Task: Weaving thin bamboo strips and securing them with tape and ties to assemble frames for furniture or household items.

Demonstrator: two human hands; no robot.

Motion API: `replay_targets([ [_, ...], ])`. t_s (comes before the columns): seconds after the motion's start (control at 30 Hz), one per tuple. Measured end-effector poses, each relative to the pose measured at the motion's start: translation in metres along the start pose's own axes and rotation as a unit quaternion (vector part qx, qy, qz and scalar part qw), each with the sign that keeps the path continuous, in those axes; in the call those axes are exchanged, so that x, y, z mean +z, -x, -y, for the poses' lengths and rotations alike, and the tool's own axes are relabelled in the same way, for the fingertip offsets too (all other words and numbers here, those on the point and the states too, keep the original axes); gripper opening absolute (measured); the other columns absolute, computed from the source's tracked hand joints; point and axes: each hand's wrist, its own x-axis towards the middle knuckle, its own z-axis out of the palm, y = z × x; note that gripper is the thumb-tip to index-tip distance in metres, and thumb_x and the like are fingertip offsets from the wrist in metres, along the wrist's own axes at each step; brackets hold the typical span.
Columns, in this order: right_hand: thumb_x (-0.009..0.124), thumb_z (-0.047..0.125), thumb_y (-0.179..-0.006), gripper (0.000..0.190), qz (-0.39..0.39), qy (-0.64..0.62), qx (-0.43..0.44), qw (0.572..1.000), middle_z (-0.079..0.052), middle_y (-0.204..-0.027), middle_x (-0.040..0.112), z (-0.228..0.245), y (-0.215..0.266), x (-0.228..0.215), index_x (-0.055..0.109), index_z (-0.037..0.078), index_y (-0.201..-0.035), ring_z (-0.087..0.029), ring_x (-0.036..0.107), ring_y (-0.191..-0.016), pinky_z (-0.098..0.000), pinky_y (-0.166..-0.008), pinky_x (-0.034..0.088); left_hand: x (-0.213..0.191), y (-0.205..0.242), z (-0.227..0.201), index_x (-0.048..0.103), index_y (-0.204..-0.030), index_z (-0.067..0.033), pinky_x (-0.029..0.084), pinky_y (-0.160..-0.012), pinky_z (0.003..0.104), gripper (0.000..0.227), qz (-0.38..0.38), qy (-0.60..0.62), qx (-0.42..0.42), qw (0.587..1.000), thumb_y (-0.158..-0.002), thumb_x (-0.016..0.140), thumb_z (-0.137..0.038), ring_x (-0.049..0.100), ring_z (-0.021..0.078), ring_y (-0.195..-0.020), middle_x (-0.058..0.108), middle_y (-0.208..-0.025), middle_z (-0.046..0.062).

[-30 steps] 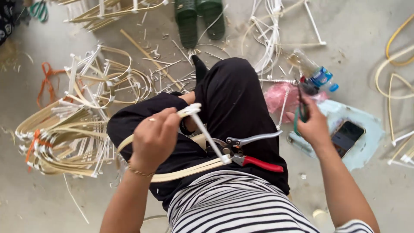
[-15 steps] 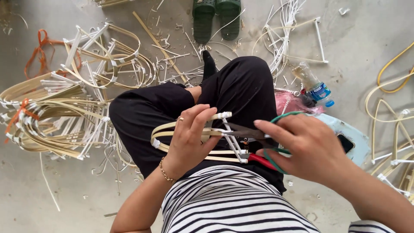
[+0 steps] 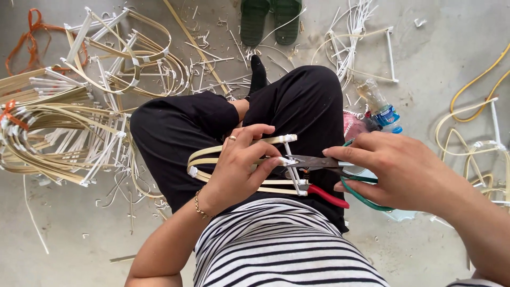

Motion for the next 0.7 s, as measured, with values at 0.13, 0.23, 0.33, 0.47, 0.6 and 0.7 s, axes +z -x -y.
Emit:
replay_targets([
  [0.13,0.077,0.048,-0.077,0.063,0.063,0.067,0.014,0.996,0.003,-0.084,0.067,-0.001,-0.004,0.002,0.068,0.036,-0.137,-0.018,0.067,-0.079,-0.0362,-0.070,0.054,0.005,0.003,0.003,0.076,-0.096,-0.0147,0.042,-0.098,0.040,0.009,-0.024,0.037,-0.042,0.998,-0.090,0.078,-0.022,0.058,0.0220,-0.103,0.062,-0.129,0.005],
  [0.23,0.077,0.048,-0.075,0.060,0.024,0.080,-0.016,0.996,0.002,-0.077,0.067,-0.003,-0.007,0.003,0.071,0.031,-0.131,-0.019,0.067,-0.071,-0.0371,-0.062,0.054,0.007,0.005,0.004,0.075,-0.097,-0.0151,0.042,-0.104,0.042,0.008,-0.054,0.035,-0.006,0.998,-0.092,0.079,-0.020,0.059,0.0217,-0.108,0.063,-0.127,0.004],
  [0.33,0.081,0.056,-0.076,0.056,0.019,0.105,-0.023,0.994,0.002,-0.077,0.069,-0.010,-0.008,0.009,0.074,0.031,-0.126,-0.021,0.068,-0.065,-0.0371,-0.057,0.054,0.011,0.006,0.007,0.076,-0.097,-0.0142,0.044,-0.098,0.039,0.009,-0.059,0.035,-0.011,0.998,-0.090,0.079,-0.019,0.060,0.0230,-0.107,0.064,-0.125,0.005],
  [0.47,0.083,0.040,-0.076,0.044,-0.116,-0.062,-0.027,0.991,-0.002,-0.077,0.070,-0.052,0.001,0.037,0.074,0.018,-0.112,-0.019,0.066,-0.065,-0.0341,-0.056,0.052,0.003,0.000,0.009,0.070,-0.109,-0.0115,0.051,-0.096,0.039,0.022,-0.062,0.064,-0.014,0.996,-0.092,0.079,-0.022,0.064,0.0250,-0.107,0.064,-0.128,0.007],
  [0.6,0.070,0.021,-0.099,0.043,-0.270,-0.377,0.182,0.867,-0.002,-0.095,0.054,-0.148,-0.005,0.112,0.062,0.008,-0.139,-0.011,0.050,-0.082,-0.0253,-0.070,0.043,0.000,-0.005,0.017,0.059,-0.134,0.0002,0.052,-0.089,0.043,0.054,-0.009,-0.069,0.067,0.995,-0.087,0.075,-0.021,0.066,0.0316,-0.101,0.065,-0.117,0.013],
  [0.7,0.080,0.025,-0.086,0.061,-0.227,-0.219,0.291,0.903,-0.019,-0.102,0.067,-0.261,-0.033,0.249,0.061,0.010,-0.142,-0.029,0.064,-0.089,-0.0386,-0.078,0.052,0.003,-0.007,0.045,0.063,-0.136,-0.0079,0.058,-0.083,0.037,0.039,0.023,-0.120,0.036,0.992,-0.097,0.066,-0.005,0.070,0.0271,-0.088,0.069,-0.098,0.009],
])
